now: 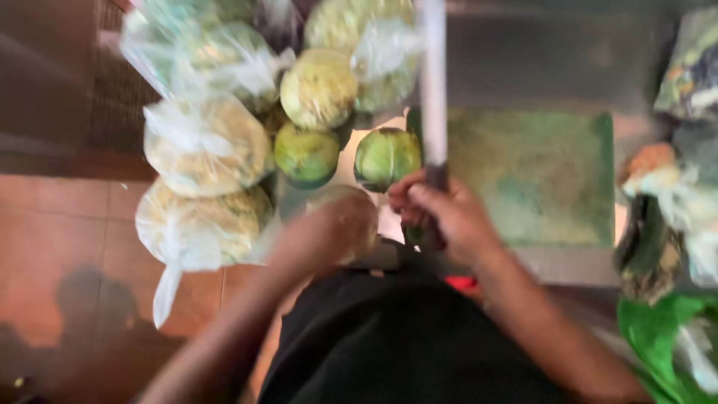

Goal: The recorder is cutting and peeling leaves from several whole cabbages on a stainless steel counter.

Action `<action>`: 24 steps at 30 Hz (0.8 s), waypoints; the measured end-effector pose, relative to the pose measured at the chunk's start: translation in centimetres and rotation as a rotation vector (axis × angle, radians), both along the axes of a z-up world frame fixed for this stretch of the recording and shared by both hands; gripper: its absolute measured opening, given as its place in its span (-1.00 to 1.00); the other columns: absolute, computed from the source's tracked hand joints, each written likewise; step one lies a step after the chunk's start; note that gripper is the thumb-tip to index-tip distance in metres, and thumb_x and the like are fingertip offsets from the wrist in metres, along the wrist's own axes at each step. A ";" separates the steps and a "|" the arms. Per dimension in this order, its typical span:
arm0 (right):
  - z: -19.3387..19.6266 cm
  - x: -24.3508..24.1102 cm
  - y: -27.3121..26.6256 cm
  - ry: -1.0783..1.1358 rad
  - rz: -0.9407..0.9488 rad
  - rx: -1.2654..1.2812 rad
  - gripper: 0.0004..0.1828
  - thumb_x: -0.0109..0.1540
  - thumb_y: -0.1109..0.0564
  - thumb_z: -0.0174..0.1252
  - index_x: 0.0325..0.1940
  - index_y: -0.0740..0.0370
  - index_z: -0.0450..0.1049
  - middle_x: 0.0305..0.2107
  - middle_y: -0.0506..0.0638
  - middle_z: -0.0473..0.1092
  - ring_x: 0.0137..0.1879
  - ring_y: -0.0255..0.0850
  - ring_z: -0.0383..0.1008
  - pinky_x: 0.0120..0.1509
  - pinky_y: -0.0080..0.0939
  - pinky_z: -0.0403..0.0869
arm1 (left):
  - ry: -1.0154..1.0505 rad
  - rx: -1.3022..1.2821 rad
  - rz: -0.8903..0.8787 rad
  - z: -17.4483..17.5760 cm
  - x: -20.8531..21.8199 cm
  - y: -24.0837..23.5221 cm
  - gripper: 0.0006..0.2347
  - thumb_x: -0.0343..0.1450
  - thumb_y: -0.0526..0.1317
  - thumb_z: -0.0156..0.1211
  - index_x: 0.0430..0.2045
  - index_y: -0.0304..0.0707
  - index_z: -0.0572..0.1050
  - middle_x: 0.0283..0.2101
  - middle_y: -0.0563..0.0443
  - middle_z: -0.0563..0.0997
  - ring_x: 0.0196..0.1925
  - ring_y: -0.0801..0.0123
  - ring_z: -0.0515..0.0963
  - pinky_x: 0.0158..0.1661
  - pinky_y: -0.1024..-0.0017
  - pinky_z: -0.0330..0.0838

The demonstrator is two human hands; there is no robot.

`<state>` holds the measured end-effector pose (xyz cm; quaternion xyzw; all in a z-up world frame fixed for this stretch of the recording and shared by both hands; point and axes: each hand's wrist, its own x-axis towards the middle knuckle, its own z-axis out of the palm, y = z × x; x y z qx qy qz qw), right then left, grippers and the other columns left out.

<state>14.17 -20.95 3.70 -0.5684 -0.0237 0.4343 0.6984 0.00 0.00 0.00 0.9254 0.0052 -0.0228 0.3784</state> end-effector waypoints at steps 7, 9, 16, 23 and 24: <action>-0.6 4.0 3.6 -0.115 -0.117 -0.147 -0.76 0.32 0.11 0.08 0.07 0.17 0.39 -0.02 0.03 0.50 0.01 -0.22 0.62 -0.03 -0.17 0.59 | 0.153 -0.500 0.712 -2.1 9.5 11.7 -0.47 0.56 0.18 0.00 0.08 -0.41 0.49 -0.16 -0.10 0.65 -0.19 0.19 0.65 -0.18 0.28 0.50; -1.7 5.4 7.3 -0.150 -0.055 -0.357 -0.69 0.32 0.00 0.09 0.10 0.14 0.41 -0.02 0.03 0.54 -0.02 -0.06 0.53 -0.21 -0.07 0.31 | 0.316 -0.802 0.881 -3.2 12.0 13.3 -0.38 0.46 0.31 -0.05 0.11 -0.29 0.42 -0.08 0.09 0.59 -0.10 0.29 0.65 -0.22 0.28 0.63; -9.4 9.3 13.8 -0.105 -0.157 -0.166 -0.61 0.30 -0.12 0.14 0.11 0.09 0.35 0.00 -0.09 0.44 0.20 -0.12 0.48 0.16 0.06 0.52 | 0.265 -1.184 0.771 -5.4 15.3 14.1 -0.43 0.39 0.27 0.03 0.11 -0.14 0.49 -0.06 0.02 0.67 -0.15 0.35 0.68 -0.31 0.31 0.57; -11.9 7.2 12.2 0.006 -0.195 0.009 -0.64 0.37 -0.11 0.12 0.14 0.11 0.36 0.00 -0.09 0.35 0.13 -0.21 0.36 0.29 0.05 0.39 | 0.181 -0.962 0.605 -4.0 14.1 12.3 -0.41 0.39 0.14 0.21 0.15 -0.41 0.42 0.00 -0.10 0.62 -0.05 0.32 0.61 -0.06 0.35 0.53; -11.4 6.7 11.2 0.034 -0.212 0.102 -0.67 0.37 -0.07 0.11 0.15 0.07 0.38 0.01 -0.13 0.34 0.16 -0.26 0.36 0.33 -0.02 0.38 | 0.164 -0.689 0.658 -3.2 13.6 11.4 -0.38 0.39 0.12 0.25 0.15 -0.48 0.37 0.00 -0.15 0.60 -0.05 0.31 0.57 -0.03 0.37 0.47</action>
